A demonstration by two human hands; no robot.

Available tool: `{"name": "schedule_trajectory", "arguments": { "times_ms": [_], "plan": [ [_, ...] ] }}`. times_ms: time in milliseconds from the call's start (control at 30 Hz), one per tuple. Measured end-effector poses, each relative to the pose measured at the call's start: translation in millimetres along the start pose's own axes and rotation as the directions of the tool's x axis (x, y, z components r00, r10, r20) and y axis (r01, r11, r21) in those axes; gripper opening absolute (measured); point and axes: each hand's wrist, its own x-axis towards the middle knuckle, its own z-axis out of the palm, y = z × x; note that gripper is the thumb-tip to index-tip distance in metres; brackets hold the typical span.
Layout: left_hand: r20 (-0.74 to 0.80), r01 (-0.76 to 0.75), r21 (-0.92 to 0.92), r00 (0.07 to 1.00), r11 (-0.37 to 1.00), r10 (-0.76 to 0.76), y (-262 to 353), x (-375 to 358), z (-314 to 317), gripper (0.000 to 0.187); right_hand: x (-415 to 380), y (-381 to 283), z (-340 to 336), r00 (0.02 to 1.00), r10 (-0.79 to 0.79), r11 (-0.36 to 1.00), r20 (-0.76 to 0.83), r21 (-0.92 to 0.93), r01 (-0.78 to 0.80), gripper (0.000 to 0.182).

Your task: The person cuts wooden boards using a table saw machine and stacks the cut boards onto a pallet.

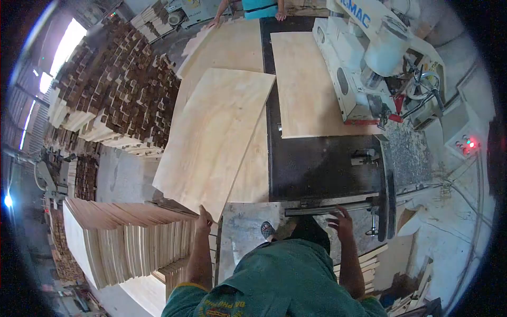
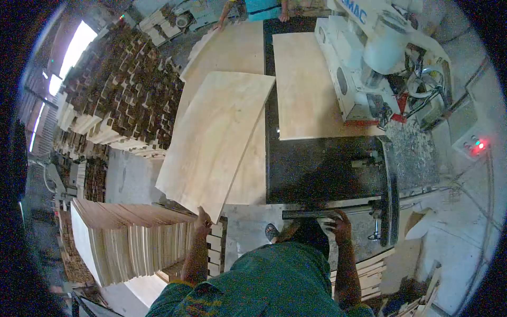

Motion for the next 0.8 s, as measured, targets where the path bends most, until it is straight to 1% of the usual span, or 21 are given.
{"name": "schedule_trajectory", "arguments": {
  "times_ms": [67, 100, 133, 167, 200, 233, 300, 333, 367, 400, 433, 467, 500, 533, 567, 600, 633, 700, 733, 767, 800],
  "plan": [
    [-0.015, -0.001, -0.041, 1.0, 0.999, 0.0, -1, 1, 2, 0.054, -28, 10, 20, 0.993, 0.072, 0.996, 0.088, 0.047, -0.076, 0.051],
    [-0.039, -0.006, -0.07, 0.999, 0.998, 0.004, -6, -2, 1, 0.054, -38, 15, 31, 0.994, 0.067, 0.997, 0.084, 0.035, -0.07, 0.051],
    [0.037, -0.054, -0.244, 0.997, 0.968, 0.065, -16, -1, 8, 0.049, -48, 19, 43, 0.991, 0.104, 0.995, 0.084, 0.002, -0.104, 0.049],
    [0.056, -0.05, -0.234, 0.996, 0.971, 0.065, -30, -8, 12, 0.044, -57, 21, 51, 0.987, 0.142, 0.99, 0.082, -0.033, -0.139, 0.048],
    [0.074, -0.046, -0.224, 0.995, 0.974, 0.064, -36, -23, 21, 0.043, -68, 31, 54, 0.961, -0.015, 0.999, 0.275, -0.031, 0.024, 0.046],
    [0.066, -0.076, -0.196, 0.994, 0.978, 0.091, -20, -66, 45, 0.044, -72, 39, 62, 0.962, -0.011, 0.999, 0.273, -0.046, 0.025, 0.046],
    [0.19, 0.184, -0.113, 0.969, 0.976, -0.16, -113, -30, 28, 0.046, -77, 56, 80, 0.962, 0.215, 0.971, 0.171, -0.145, -0.191, 0.046],
    [0.337, 0.082, -0.133, 0.941, 0.988, -0.033, -123, -62, 30, 0.042, -67, 78, 78, 0.932, 0.31, 0.948, 0.187, -0.132, -0.288, 0.046],
    [0.471, -0.02, -0.17, 0.877, 0.985, 0.099, -130, -94, 37, 0.039, -70, 86, 87, 0.934, 0.31, 0.948, 0.18, -0.139, -0.287, 0.046],
    [0.529, -0.079, 0.029, 0.847, 0.996, 0.052, -147, -102, 42, 0.037, -74, 93, 102, 0.923, 0.297, 0.94, 0.243, -0.244, -0.238, 0.045],
    [0.577, -0.15, 0.223, 0.817, 0.963, -0.006, -165, -103, 41, 0.036, -75, 99, 110, 0.907, 0.291, 0.923, 0.306, -0.341, -0.181, 0.045],
    [0.58, -0.145, 0.22, 0.814, 0.965, -0.01, -175, -106, 31, 0.036, -60, 134, 100, 0.918, 0.312, 0.891, 0.246, -0.41, -0.193, 0.046],
    [0.632, -0.355, 0.27, 0.767, 0.895, 0.114, -185, -108, 16, 0.037, -52, 154, 101, 0.919, 0.316, 0.888, 0.238, -0.415, -0.198, 0.046],
    [0.687, -0.549, 0.297, 0.691, 0.781, 0.225, -201, -107, -5, 0.039, -47, 170, 107, 0.958, 0.096, 0.86, 0.27, -0.508, 0.057, 0.048],
    [0.636, -0.147, 0.03, 0.766, 0.989, 0.095, -241, -72, -51, 0.039, -41, 183, 111, 0.953, -0.014, 0.817, 0.302, -0.546, 0.185, 0.05],
    [0.524, 0.053, 0.048, 0.849, 0.997, -0.071, -225, -72, -81, 0.038, -34, 197, 114, 0.936, -0.124, 0.755, 0.331, -0.581, 0.305, 0.051],
    [0.289, 0.219, -0.039, 0.936, 0.975, -0.199, -215, -65, -111, 0.037, -26, 210, 114, 0.937, -0.119, 0.736, 0.328, -0.604, 0.305, 0.05],
    [0.101, 0.023, -0.167, 0.995, 0.986, -0.006, -188, -38, -176, 0.053, -41, 207, 134, 0.943, -0.115, 0.723, 0.313, -0.624, 0.295, 0.049],
    [-0.104, -0.004, -0.333, 0.994, 0.943, -0.032, -167, -30, -198, 0.065, -67, 177, 162, 0.927, -0.113, 0.868, 0.358, -0.418, 0.267, 0.047],
    [-0.202, -0.1, -0.291, 0.979, 0.952, 0.041, -118, -44, -195, 0.071, -83, 155, 183, 0.908, -0.129, 0.959, 0.399, -0.184, 0.217, 0.045],
    [-0.221, -0.046, -0.285, 0.975, 0.958, -0.019, -102, -21, -216, 0.075, -81, 160, 186, 0.913, -0.135, 0.96, 0.386, -0.176, 0.217, 0.045]
  ]
}}
